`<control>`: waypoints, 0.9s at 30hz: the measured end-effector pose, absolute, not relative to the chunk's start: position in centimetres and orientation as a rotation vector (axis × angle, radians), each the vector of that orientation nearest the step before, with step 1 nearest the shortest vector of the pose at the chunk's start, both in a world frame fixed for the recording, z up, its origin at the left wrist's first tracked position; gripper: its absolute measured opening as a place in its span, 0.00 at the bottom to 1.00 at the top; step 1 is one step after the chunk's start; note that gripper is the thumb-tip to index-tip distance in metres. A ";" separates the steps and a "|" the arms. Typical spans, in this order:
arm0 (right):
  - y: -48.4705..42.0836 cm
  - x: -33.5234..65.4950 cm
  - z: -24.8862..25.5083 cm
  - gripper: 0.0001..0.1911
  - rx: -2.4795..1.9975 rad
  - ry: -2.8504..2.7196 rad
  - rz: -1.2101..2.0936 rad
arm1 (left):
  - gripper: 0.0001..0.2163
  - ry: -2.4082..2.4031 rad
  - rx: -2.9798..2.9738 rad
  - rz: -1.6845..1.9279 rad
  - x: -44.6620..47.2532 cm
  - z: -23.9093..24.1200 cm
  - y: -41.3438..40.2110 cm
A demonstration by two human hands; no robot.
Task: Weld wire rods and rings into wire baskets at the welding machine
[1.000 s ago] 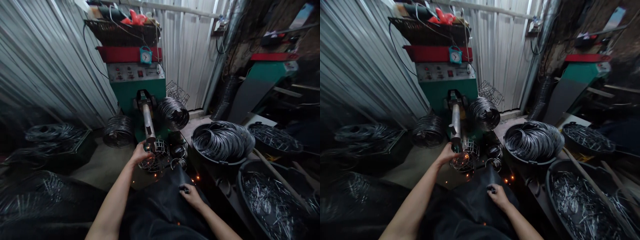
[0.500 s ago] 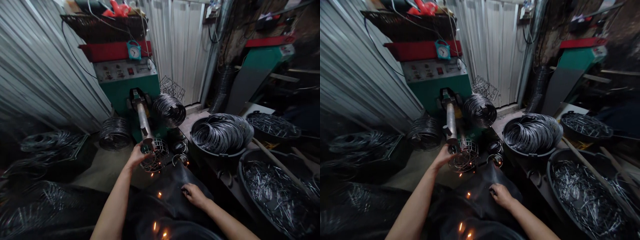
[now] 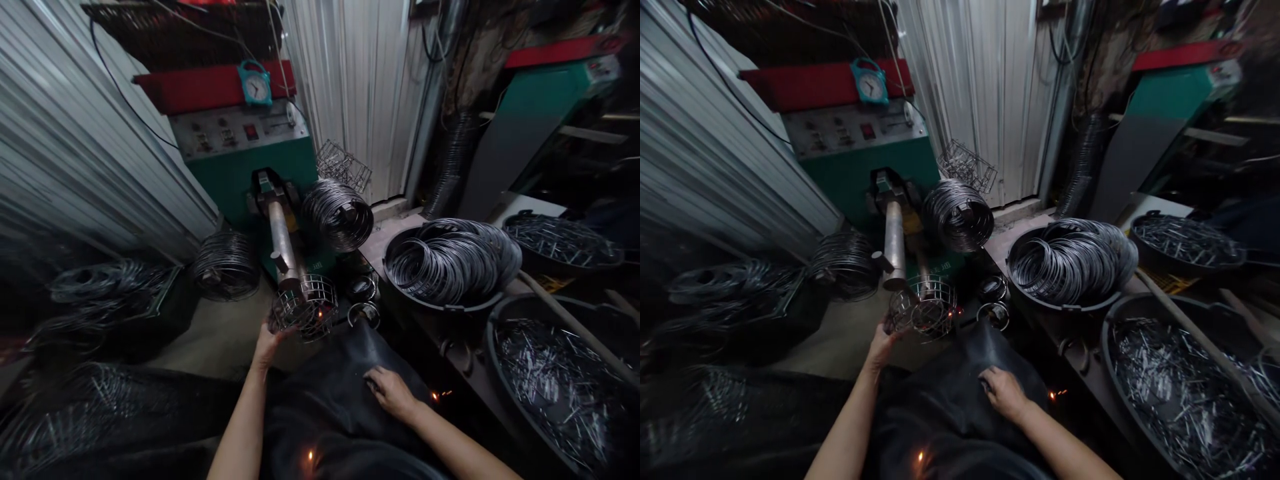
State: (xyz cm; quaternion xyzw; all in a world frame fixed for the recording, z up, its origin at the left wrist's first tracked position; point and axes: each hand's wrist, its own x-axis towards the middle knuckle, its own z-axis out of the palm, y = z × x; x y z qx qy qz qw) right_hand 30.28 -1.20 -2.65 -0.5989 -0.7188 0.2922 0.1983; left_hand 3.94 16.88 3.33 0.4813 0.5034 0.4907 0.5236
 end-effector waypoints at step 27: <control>-1.5 30.2 -2.4 0.12 -1.791 -2.102 0.696 | 0.42 1.550 2.034 0.886 -1.2 4.7 5.5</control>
